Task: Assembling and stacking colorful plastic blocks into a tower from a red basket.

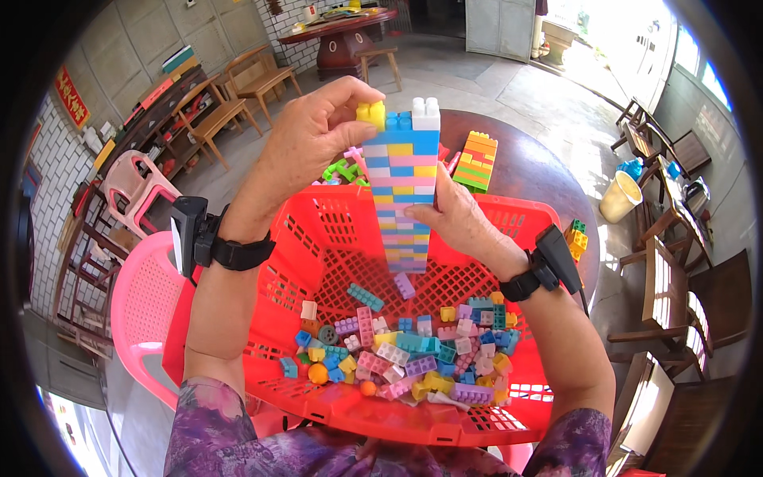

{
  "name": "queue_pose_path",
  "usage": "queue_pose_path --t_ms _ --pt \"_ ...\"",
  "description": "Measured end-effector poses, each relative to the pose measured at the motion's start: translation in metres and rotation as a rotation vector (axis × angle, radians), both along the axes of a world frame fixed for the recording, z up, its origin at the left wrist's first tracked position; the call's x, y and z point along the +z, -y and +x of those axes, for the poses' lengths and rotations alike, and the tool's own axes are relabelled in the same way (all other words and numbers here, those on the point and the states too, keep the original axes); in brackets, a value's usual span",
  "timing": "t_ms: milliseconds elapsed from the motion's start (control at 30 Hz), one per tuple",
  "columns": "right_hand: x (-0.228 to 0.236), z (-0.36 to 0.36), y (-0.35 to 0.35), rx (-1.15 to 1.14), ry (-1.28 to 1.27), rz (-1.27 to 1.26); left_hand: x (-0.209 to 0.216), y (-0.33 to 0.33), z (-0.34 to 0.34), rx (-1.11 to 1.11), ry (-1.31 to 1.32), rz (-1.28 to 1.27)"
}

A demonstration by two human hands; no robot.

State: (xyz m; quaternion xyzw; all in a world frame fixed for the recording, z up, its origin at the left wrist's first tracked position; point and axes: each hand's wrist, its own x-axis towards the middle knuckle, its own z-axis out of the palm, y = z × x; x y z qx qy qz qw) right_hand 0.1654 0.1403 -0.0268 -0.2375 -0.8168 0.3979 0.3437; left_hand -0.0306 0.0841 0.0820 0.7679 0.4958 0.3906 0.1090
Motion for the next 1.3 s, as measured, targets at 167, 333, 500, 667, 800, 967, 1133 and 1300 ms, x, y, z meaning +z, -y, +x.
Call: queue_pose_path --t_ms 167,333,500,667,800,967,1133,1300 --pt "-0.003 -0.002 0.003 0.000 0.013 0.026 -0.016 0.004 -0.005 -0.090 0.205 0.151" --pt "-0.013 -0.004 -0.004 -0.001 -0.016 0.159 -0.025 0.002 -0.008 -0.141 0.336 0.089" --pt "-0.010 -0.005 -0.005 -0.025 0.024 0.184 -0.045 0.012 -0.005 -0.177 0.497 0.153" --pt "-0.013 -0.007 -0.009 -0.050 0.033 0.186 -0.100 0.025 -0.026 0.005 0.425 -0.175" --pt "-0.018 -0.005 -0.013 -0.049 -0.022 0.236 -0.138 0.033 -0.025 -0.013 0.037 -0.534" --pt "-0.016 -0.009 -0.012 -0.058 0.059 0.216 -0.183 0.048 0.013 -0.345 -0.365 -0.296" --pt "-0.006 -0.009 -0.008 -0.119 0.085 0.194 -0.216 0.068 0.030 -0.341 -0.503 -0.230" --pt "-0.012 -0.013 -0.007 -0.026 -0.062 0.273 -0.235 0.070 0.031 -0.322 -0.573 -0.125"
